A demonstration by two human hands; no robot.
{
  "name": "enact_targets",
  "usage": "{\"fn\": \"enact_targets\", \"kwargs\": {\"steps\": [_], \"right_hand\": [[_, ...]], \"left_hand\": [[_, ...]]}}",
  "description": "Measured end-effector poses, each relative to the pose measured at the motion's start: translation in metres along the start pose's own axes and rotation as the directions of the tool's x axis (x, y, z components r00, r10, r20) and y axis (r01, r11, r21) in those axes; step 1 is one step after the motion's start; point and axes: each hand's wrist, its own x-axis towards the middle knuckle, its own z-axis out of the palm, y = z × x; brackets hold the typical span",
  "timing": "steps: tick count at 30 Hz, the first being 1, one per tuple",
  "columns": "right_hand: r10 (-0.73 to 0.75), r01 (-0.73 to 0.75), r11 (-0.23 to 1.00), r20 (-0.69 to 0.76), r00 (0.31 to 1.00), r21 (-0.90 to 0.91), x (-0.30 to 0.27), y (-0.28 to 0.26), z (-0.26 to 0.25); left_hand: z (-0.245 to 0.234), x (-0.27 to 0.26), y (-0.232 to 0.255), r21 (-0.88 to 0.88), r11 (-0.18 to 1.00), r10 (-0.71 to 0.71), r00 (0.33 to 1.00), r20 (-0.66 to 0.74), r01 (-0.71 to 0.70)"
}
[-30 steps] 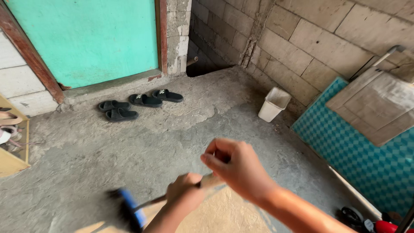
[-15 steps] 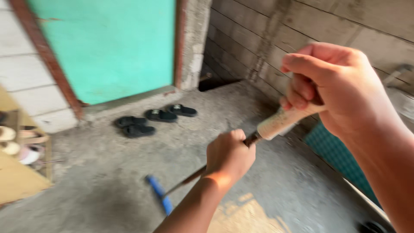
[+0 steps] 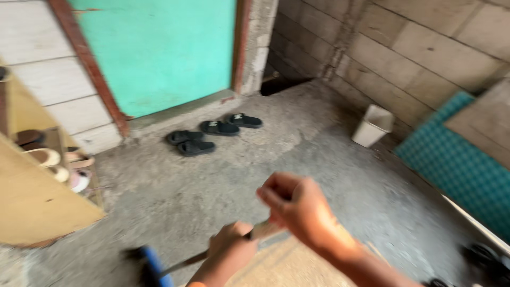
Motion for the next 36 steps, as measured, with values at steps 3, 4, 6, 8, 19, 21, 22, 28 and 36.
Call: {"fn": "enact_targets", "kwargs": {"steps": [3, 4, 6, 8, 19, 21, 22, 28, 36], "right_hand": [[-0.11, 0.09, 0.986, -0.136, 0.985, -0.144, 0.006, -0.022, -0.04], [-0.135, 0.108, 0.981, -0.165, 0.977, -0.16, 0.007, -0.028, -0.048], [-0.177, 0.131, 0.959, -0.171, 0.969, -0.251, 0.005, -0.036, -0.054], [-0.221, 0.157, 0.907, -0.125, 0.967, -0.391, 0.01, -0.047, -0.053], [-0.1, 0.108, 0.982, -0.053, 0.994, 0.157, 0.078, -0.054, -0.127], [-0.197, 0.143, 0.912, 0.106, 0.975, 0.384, 0.089, -0.011, -0.088], [-0.114, 0.06, 0.933, 0.133, 0.985, 0.355, 0.089, 0.009, -0.062], [0.159, -0.164, 0.951, 0.038, 0.987, 0.261, 0.083, 0.045, -0.01], [-0.133, 0.061, 0.953, -0.229, 0.964, -0.298, 0.108, -0.012, -0.105]], "left_hand": [[-0.002, 0.019, 0.062, -0.033, 0.987, 0.159, 0.987, -0.022, -0.159], [-0.004, 0.023, 0.08, -0.024, 0.974, 0.224, 0.974, -0.025, -0.225], [-0.009, 0.028, 0.105, -0.13, 0.931, 0.328, 0.938, -0.114, -0.342], [-0.02, 0.031, 0.123, -0.233, 0.922, 0.308, 0.95, -0.04, -0.309], [-0.047, 0.066, 0.103, -0.122, 0.951, 0.212, 0.885, -0.415, -0.285], [-0.039, 0.075, 0.056, -0.034, 0.987, 0.135, 0.926, -0.352, -0.157], [-0.033, 0.078, 0.033, 0.024, 0.997, 0.076, 0.964, -0.256, -0.073], [-0.008, 0.094, 0.018, 0.086, 0.996, -0.011, 1.0, -0.002, 0.011], [-0.018, 0.143, 0.174, -0.136, 0.938, 0.312, 0.948, -0.065, -0.318]]}}
